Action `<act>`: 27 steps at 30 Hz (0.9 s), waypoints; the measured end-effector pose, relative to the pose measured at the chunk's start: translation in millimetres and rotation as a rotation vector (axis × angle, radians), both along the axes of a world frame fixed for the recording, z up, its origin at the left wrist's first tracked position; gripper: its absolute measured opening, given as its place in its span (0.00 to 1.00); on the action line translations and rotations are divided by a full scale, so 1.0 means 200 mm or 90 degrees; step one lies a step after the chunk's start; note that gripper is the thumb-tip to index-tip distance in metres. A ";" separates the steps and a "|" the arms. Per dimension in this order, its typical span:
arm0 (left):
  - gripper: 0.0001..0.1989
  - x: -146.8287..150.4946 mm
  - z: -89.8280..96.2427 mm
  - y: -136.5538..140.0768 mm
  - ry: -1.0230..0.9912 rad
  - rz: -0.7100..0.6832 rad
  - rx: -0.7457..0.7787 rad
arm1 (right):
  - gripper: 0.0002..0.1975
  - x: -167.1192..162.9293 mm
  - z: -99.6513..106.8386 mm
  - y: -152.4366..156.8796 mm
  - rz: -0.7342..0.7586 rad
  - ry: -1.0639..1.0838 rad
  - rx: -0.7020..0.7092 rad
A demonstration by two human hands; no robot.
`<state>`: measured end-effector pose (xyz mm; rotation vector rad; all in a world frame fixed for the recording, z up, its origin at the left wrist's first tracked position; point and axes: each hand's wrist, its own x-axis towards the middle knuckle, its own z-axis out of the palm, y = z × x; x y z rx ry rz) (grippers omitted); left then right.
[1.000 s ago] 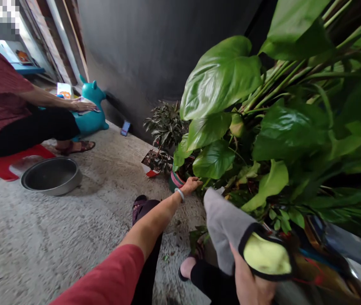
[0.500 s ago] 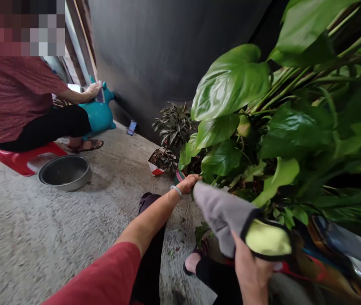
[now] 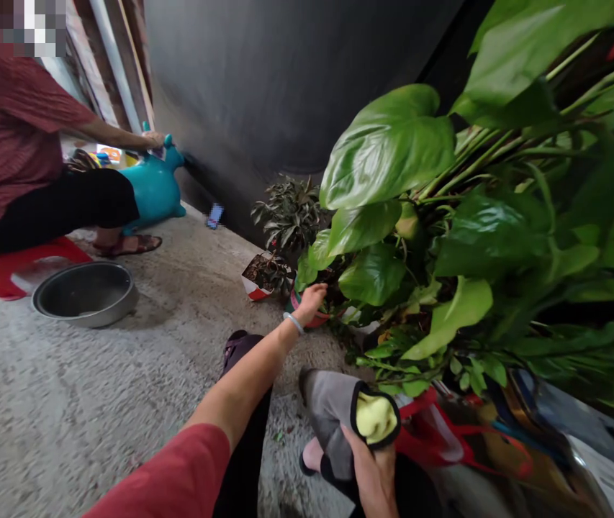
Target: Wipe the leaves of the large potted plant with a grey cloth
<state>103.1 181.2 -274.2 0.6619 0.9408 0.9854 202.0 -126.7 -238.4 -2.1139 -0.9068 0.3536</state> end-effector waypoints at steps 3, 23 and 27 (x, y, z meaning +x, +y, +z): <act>0.23 -0.08 0.13 0.00 -0.185 -0.023 0.039 | 0.31 0.03 0.12 -0.03 -0.019 0.034 -0.005; 0.22 -0.03 0.28 -0.29 -0.211 -0.029 0.065 | 0.27 0.02 0.72 0.08 0.006 -0.083 0.137; 0.22 -0.01 0.29 -0.30 -0.201 -0.062 0.077 | 0.37 0.11 0.86 0.06 -0.058 -0.158 0.198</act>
